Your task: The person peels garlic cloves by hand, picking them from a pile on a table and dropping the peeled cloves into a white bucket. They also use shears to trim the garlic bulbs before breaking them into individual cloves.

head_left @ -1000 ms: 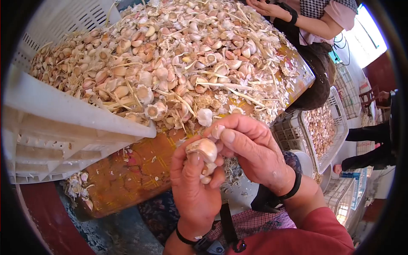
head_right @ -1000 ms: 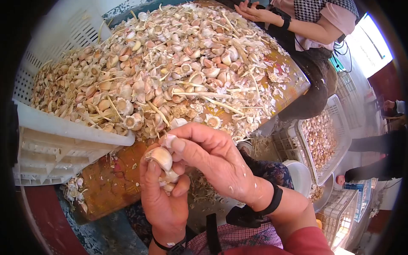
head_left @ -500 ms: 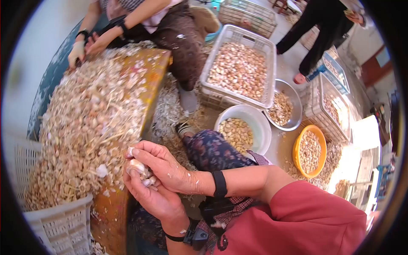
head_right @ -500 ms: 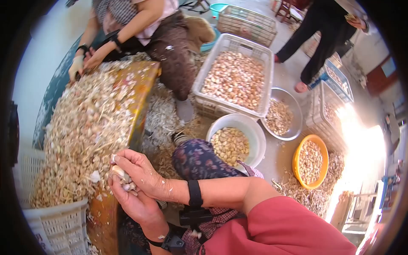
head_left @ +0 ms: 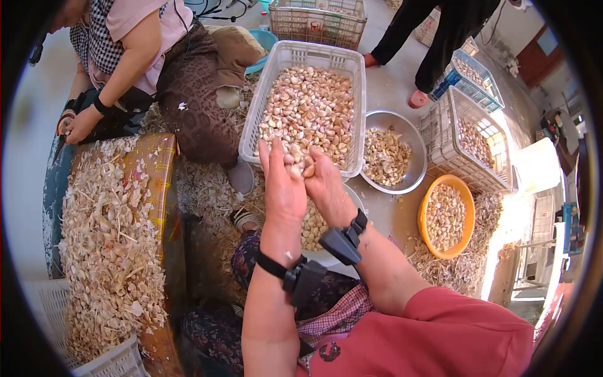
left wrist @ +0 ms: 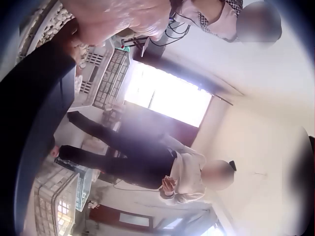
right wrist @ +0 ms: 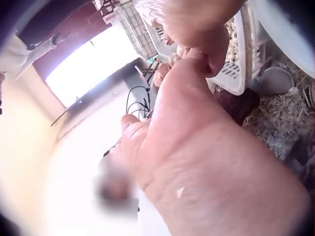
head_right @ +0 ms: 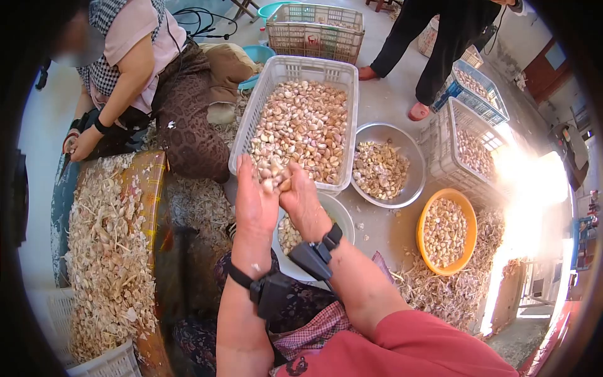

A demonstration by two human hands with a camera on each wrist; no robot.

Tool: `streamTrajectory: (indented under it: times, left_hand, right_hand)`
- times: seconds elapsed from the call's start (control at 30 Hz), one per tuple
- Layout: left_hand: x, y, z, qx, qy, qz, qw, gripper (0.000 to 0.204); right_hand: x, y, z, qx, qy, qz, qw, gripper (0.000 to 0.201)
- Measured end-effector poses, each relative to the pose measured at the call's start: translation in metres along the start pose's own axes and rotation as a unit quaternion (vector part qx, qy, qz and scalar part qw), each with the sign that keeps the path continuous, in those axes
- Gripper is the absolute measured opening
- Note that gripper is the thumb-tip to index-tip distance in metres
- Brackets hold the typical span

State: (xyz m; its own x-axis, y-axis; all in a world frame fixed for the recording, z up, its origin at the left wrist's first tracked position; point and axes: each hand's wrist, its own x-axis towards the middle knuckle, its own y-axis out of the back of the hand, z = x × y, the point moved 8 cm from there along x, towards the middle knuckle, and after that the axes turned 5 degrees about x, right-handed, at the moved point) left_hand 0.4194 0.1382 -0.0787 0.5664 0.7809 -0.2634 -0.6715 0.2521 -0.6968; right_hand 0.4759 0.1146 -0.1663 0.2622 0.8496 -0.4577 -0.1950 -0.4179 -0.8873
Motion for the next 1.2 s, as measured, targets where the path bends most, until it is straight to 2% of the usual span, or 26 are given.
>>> streamTrajectory:
  times: [0.07, 0.13, 0.17, 0.2, 0.27, 0.3, 0.33, 0.4, 0.43, 0.5, 0.53, 0.57, 0.67, 0.7, 0.73, 0.8, 0.87, 0.9, 0.93, 0.97, 1.0, 1.03, 1.07, 1.13, 1.17, 1.2]
  left_hand:
    - [0.028, -0.013, -0.017, -0.017, 0.026, -0.024, 0.999, 0.059]
    - [0.048, -0.001, -0.040, 0.006, 0.072, 0.029, 0.997, 0.079]
    - [0.053, -0.002, -0.049, -0.027, 0.094, -0.027, 0.995, 0.090]
    - [0.053, -0.001, -0.057, -0.027, 0.098, -0.028, 0.994, 0.090]
    - [0.047, 0.007, -0.071, -0.077, 0.096, -0.023, 0.992, 0.087]
    - [0.037, 0.008, -0.073, -0.122, 0.103, -0.014, 0.987, 0.075]
    - [0.031, 0.009, -0.071, -0.120, 0.099, -0.013, 0.988, 0.075]
    - [0.012, 0.018, -0.069, -0.117, 0.134, 0.059, 0.982, 0.054]
    - [-0.001, 0.018, -0.058, -0.136, 0.129, 0.084, 0.979, 0.030]
    - [-0.026, 0.027, -0.045, -0.190, 0.130, 0.047, 0.972, 0.018]
    - [-0.045, 0.023, -0.024, -0.174, 0.112, 0.070, 0.976, 0.020]
    - [-0.060, 0.022, -0.005, -0.190, 0.081, -0.002, 0.978, 0.024]
    - [-0.119, 0.055, 0.067, -0.069, -0.057, 0.067, 0.994, 0.027]
    - [-0.145, 0.076, 0.100, 0.044, -0.144, 0.147, 0.978, 0.023]
    - [-0.173, 0.096, 0.133, 0.155, -0.218, 0.224, 0.937, 0.020]
    - [-0.236, 0.140, 0.185, 0.230, -0.363, 0.351, 0.832, 0.009]
    - [-0.299, 0.178, 0.223, 0.330, -0.444, 0.440, 0.708, 0.010]
    - [-0.322, 0.188, 0.238, 0.383, -0.447, 0.479, 0.652, 0.014]
    - [-0.339, 0.209, 0.246, 0.430, -0.424, 0.502, 0.620, 0.022]
    - [-0.349, 0.224, 0.249, 0.481, -0.398, 0.533, 0.571, 0.025]
    - [-0.356, 0.233, 0.251, 0.528, -0.368, 0.561, 0.521, 0.029]
    - [-0.361, 0.240, 0.252, 0.523, -0.369, 0.567, 0.519, 0.029]
    - [-0.363, 0.248, 0.252, 0.520, -0.360, 0.572, 0.522, 0.031]
    - [-0.366, 0.260, 0.250, 0.516, -0.345, 0.577, 0.531, 0.034]
    - [-0.365, 0.261, 0.252, 0.520, -0.341, 0.578, 0.527, 0.034]
    - [-0.365, 0.263, 0.254, 0.525, -0.338, 0.579, 0.524, 0.035]
  right_hand:
    - [0.018, 0.005, -0.035, 0.112, 0.048, 0.032, 0.992, 0.042]
    - [0.030, 0.023, -0.056, 0.101, 0.071, 0.031, 0.992, 0.046]
    - [0.034, 0.032, -0.068, 0.090, 0.097, 0.031, 0.991, 0.051]
    - [0.031, 0.030, -0.072, 0.091, 0.101, 0.032, 0.990, 0.051]
    - [0.019, 0.041, -0.078, 0.034, 0.137, 0.104, 0.985, 0.055]
    - [0.015, 0.047, -0.080, 0.028, 0.157, 0.121, 0.980, 0.059]
    - [0.014, 0.052, -0.080, 0.029, 0.153, 0.118, 0.981, 0.059]
    - [0.008, 0.063, -0.078, 0.096, 0.167, 0.109, 0.975, 0.043]
    - [-0.008, 0.040, -0.068, 0.104, 0.171, 0.110, 0.973, 0.024]
    - [-0.004, 0.015, -0.052, 0.065, 0.090, -0.081, 0.991, 0.016]
    - [-0.014, -0.009, -0.034, 0.021, 0.088, -0.052, 0.995, 0.012]
    - [-0.022, -0.037, -0.010, -0.004, 0.041, -0.113, 0.993, 0.012]
    - [-0.049, -0.101, 0.063, -0.096, -0.005, -0.156, 0.983, 0.015]
    - [-0.059, -0.117, 0.090, -0.134, -0.013, -0.171, 0.976, 0.015]
    - [-0.066, -0.131, 0.116, -0.171, -0.014, -0.188, 0.967, 0.016]
    - [-0.079, -0.147, 0.177, -0.285, -0.018, -0.201, 0.937, 0.018]
    - [-0.092, -0.151, 0.245, -0.422, -0.033, -0.257, 0.869, 0.018]
    - [-0.099, -0.150, 0.279, -0.486, -0.053, -0.315, 0.813, 0.015]
    - [-0.111, -0.147, 0.311, -0.581, -0.032, -0.345, 0.736, 0.013]
    - [-0.119, -0.140, 0.347, -0.594, -0.012, -0.423, 0.684, 0.014]
    - [-0.132, -0.129, 0.377, -0.629, -0.050, -0.440, 0.639, 0.016]
    - [-0.144, -0.122, 0.403, -0.649, 0.002, -0.518, 0.557, 0.019]
    - [-0.159, -0.112, 0.427, -0.659, 0.019, -0.604, 0.449, 0.028]
    - [-0.173, -0.089, 0.461, -0.685, 0.043, -0.649, 0.328, 0.035]
    - [-0.170, -0.083, 0.472, -0.687, 0.041, -0.649, 0.323, 0.035]
    - [-0.170, -0.083, 0.482, -0.687, 0.073, -0.666, 0.280, 0.036]
